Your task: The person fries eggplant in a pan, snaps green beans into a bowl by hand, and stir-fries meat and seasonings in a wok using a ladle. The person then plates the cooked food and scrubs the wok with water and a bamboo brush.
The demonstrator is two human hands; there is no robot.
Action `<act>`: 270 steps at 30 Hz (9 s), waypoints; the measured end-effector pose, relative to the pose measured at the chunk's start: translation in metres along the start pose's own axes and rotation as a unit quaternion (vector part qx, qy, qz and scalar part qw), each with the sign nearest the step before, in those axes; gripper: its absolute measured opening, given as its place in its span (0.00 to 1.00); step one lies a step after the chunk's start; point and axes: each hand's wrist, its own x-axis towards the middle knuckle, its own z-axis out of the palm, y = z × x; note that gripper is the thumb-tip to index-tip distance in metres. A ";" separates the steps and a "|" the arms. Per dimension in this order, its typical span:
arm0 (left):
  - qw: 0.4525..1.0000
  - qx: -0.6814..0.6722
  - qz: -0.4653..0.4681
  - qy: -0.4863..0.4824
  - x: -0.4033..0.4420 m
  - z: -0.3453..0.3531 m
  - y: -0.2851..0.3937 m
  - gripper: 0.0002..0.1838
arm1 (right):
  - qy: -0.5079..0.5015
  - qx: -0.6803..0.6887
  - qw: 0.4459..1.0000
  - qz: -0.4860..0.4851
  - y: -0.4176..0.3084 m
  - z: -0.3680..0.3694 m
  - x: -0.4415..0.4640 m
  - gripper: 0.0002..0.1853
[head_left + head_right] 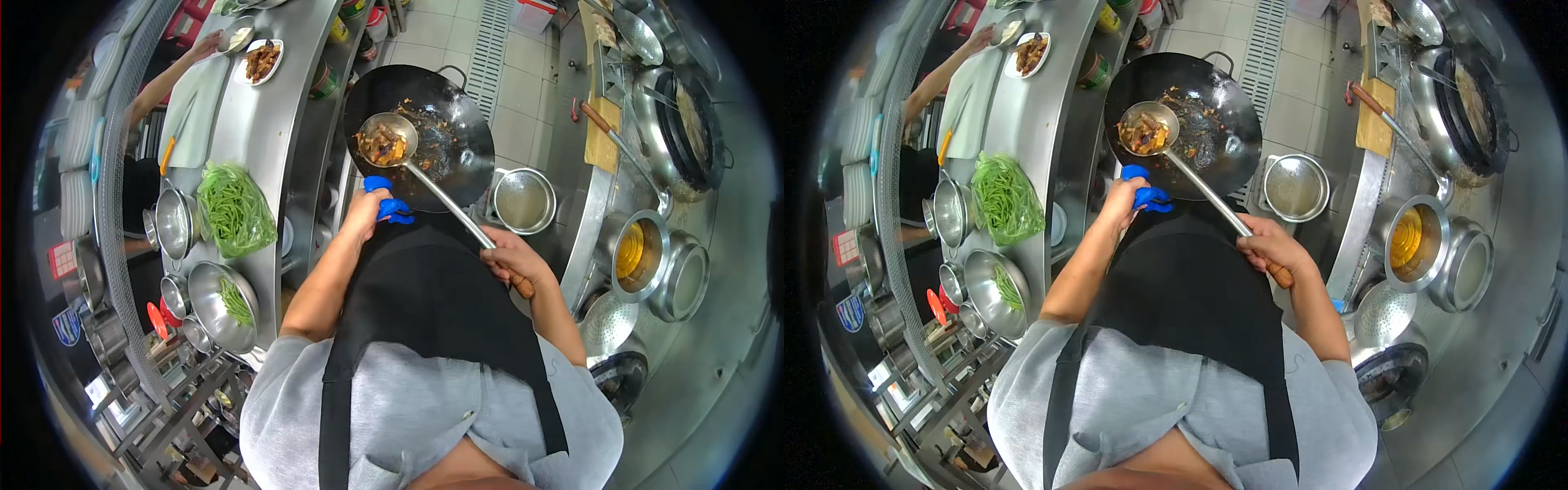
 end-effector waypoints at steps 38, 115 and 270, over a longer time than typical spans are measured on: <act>0.984 0.153 0.082 0.039 -0.003 0.045 0.011 0.07 | 0.149 -0.319 0.934 -0.057 0.002 0.000 0.021 0.34; 0.969 -0.063 -0.030 -0.236 0.110 -0.086 0.076 0.09 | 0.249 -0.622 0.685 -0.285 -0.217 0.263 0.281 0.37; 0.471 0.670 0.311 -0.482 -0.188 0.323 -0.189 0.42 | 0.713 0.248 0.565 -0.333 0.180 -0.224 -0.391 0.33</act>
